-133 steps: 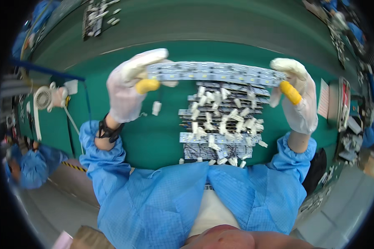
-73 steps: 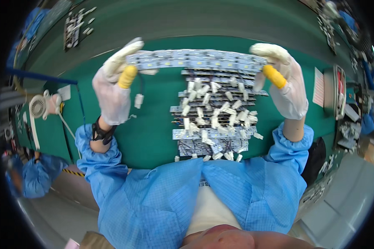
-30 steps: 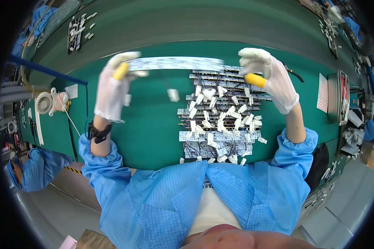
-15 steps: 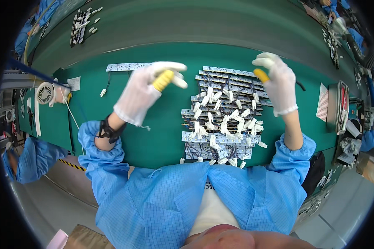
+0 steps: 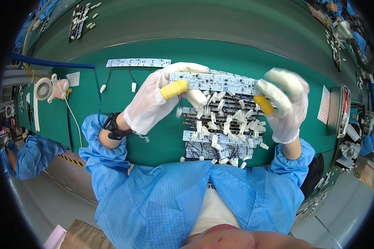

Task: The recorder is assembling and inspecting strips of circuit boards at a manual assembly station on a production floor.

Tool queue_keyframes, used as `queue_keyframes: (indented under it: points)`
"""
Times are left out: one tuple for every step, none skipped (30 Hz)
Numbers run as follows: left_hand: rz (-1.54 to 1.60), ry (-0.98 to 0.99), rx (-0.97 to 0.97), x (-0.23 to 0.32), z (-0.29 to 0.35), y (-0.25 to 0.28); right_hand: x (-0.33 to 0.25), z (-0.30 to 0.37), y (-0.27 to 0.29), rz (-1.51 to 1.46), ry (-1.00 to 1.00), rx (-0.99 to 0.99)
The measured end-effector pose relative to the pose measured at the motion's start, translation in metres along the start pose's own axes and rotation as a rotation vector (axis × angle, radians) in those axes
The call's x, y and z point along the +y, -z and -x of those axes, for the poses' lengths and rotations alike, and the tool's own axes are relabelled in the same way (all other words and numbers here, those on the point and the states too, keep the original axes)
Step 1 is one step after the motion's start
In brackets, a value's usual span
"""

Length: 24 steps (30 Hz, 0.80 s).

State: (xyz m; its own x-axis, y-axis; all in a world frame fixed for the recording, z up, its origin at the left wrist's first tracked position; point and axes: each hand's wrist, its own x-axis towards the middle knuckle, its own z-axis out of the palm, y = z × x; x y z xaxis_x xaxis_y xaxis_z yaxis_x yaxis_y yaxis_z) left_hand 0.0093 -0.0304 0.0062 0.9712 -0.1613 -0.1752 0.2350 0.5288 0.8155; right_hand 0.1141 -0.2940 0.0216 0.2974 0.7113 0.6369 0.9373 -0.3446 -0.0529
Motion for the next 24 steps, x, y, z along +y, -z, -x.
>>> queue_keyframes:
  points:
    - [-0.225, 0.016, 0.046, 0.005, 0.003, 0.004, 0.003, -0.005, -0.001, -0.019, -0.071, 0.034]
    - [-0.449, 0.03, 0.092, 0.007, 0.005, 0.006, 0.005, -0.01, -0.003, -0.036, -0.139, 0.067]
    - [-0.378, -0.012, 0.059, 0.006, 0.006, 0.005, 0.012, -0.004, -0.007, -0.265, -0.244, 0.023]
    - [-0.379, -0.016, 0.066, 0.006, 0.007, 0.003, 0.007, -0.004, -0.007, -0.58, -0.477, -0.019]
    - [-0.444, -0.06, 0.047, 0.007, 0.009, 0.002, 0.002, -0.004, -0.005, -0.754, -0.682, -0.04]
    - [-0.51, -0.104, 0.029, 0.007, 0.011, 0.001, -0.002, -0.006, -0.002, -0.927, -0.887, -0.064]
    - [-0.491, -0.122, 0.05, 0.007, 0.012, -0.001, 0.005, -0.002, 0.006, -0.98, -0.92, -0.182]
    - [-0.49, -0.123, 0.056, 0.004, 0.013, -0.001, 0.007, 0.0, 0.009, -0.982, -0.917, -0.186]
    - [-0.443, -0.205, 0.036, -0.001, 0.012, 0.001, 0.007, 0.002, 0.009, -1.055, -0.924, -0.126]
    - [-0.395, -0.288, 0.017, -0.004, 0.013, 0.003, 0.009, 0.003, 0.01, -1.126, -0.931, -0.065]
    - [-0.493, -0.307, 0.047, -0.003, 0.013, 0.006, 0.012, 0.004, 0.012, -1.122, -0.922, -0.078]
    - [-0.493, -0.309, 0.051, -0.001, 0.015, 0.007, 0.014, 0.004, 0.013, -1.123, -0.919, -0.081]
    - [-0.601, -0.285, 0.056, 0.002, 0.016, 0.008, 0.015, 0.005, 0.013, -1.133, -0.868, -0.071]
    - [-0.711, -0.26, 0.063, 0.004, 0.018, 0.009, 0.016, 0.004, 0.012, -1.145, -0.815, -0.061]
    - [-0.714, -0.263, 0.068, 0.005, 0.02, 0.011, 0.013, 0.0, 0.016, -1.145, -0.849, -0.102]
    - [-0.762, -0.296, 0.061, 0.005, 0.021, 0.012, 0.011, -0.001, 0.016, -1.148, -0.844, -0.102]
    - [-0.808, -0.331, 0.049, 0.005, 0.019, 0.014, 0.009, -0.002, 0.015, -1.168, -0.857, -0.071]
    - [-0.809, -0.334, 0.047, 0.005, 0.017, 0.016, 0.009, -0.002, 0.015, -1.187, -0.87, -0.039]
    - [-0.883, -0.453, 0.033, 0.005, 0.014, 0.018, 0.01, -0.001, 0.015, -1.185, -0.868, -0.036]
    - [-0.953, -0.569, 0.017, 0.005, 0.013, 0.018, 0.01, 0.001, 0.016, -1.182, -0.834, -0.035]
    - [-0.951, -0.568, 0.013, 0.005, 0.013, 0.018, 0.01, 0.002, 0.017, -1.179, -0.8, -0.033]
    - [-0.891, -0.537, 0.029, 0.005, 0.014, 0.018, 0.01, 0.002, 0.018, -1.176, -0.805, -0.03]
    - [-0.831, -0.505, 0.045, 0.006, 0.015, 0.018, 0.009, 0.0, 0.02, -1.2, -0.837, -0.05]
    - [-0.829, -0.501, 0.039, 0.007, 0.016, 0.018, 0.008, 0.0, 0.021, -1.224, -0.869, -0.069]
